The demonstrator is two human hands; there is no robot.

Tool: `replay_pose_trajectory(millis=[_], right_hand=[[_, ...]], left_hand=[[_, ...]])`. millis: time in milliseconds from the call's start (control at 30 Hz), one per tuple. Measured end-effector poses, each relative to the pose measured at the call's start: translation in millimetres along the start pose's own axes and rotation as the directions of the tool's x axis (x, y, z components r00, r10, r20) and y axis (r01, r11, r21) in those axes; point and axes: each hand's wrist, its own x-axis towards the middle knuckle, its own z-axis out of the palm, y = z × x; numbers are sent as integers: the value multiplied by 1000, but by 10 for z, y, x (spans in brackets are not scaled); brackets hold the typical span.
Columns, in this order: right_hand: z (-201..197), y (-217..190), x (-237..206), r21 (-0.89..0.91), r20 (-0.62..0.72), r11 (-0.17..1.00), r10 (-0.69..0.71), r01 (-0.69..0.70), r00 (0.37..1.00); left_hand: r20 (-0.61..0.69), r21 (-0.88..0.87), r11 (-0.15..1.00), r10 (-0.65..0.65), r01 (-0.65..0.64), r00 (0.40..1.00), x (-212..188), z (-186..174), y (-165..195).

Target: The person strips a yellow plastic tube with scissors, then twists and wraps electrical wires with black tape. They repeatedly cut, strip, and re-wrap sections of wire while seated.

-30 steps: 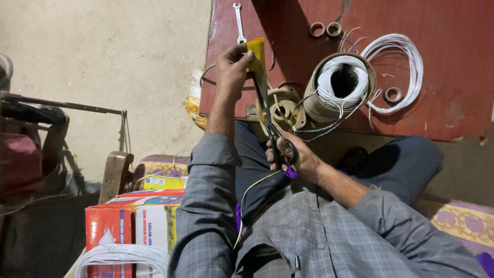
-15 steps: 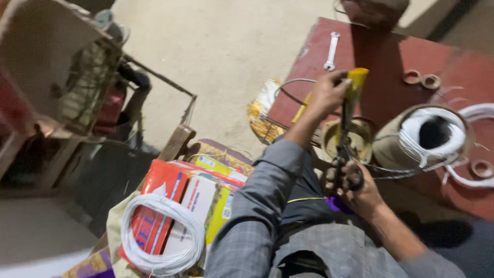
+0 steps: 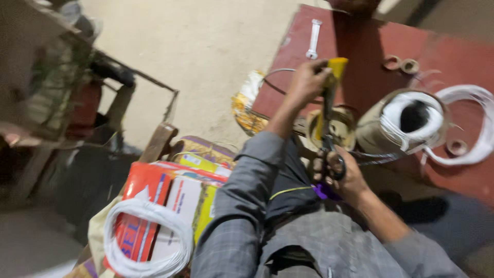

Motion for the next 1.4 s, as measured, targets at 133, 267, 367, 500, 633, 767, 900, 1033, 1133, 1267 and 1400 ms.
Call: replay_pose_trajectory(millis=[133,267,367,500,633,767,900,1033,1133,1267,1400], right_hand=[[42,-5,-46,50,69,996,-75,72,995],[68,-8,-58,34,32,996,-80,79,996],[90,-24,-58,67,5,996,-55,55,998],[130,-74,-76,-29,16,992,-121,121,993],[164,-145,-77,-166,-10,979,-120,116,993],[200,-183,-82,-172,-28,978,-122,116,992],[218,-201,-103,-116,-4,983,-142,140,990],[228,-219,-108,-126,16,977,-169,170,985],[233,-235,-106,-184,23,964,-189,190,982],[230,-253,-116,-110,34,978,-172,175,984],[229,-272,-125,-102,63,979,-171,177,983]], left_hand=[[35,-177,984,3,3,999,6,-10,-68],[83,-238,960,-135,151,987,-52,-47,-16],[82,-247,960,-112,129,990,-66,-33,25],[97,-212,967,-124,142,988,-98,-18,18],[30,-33,999,-13,14,999,-126,5,-9],[8,-35,994,105,-105,994,-161,55,-22],[29,-69,991,114,-111,993,-207,57,13],[44,-162,983,94,-86,995,-266,36,120],[59,-160,983,102,-91,993,-286,11,199],[68,-160,983,104,-92,992,-284,-5,240],[61,-137,981,147,-138,987,-263,-12,229]])
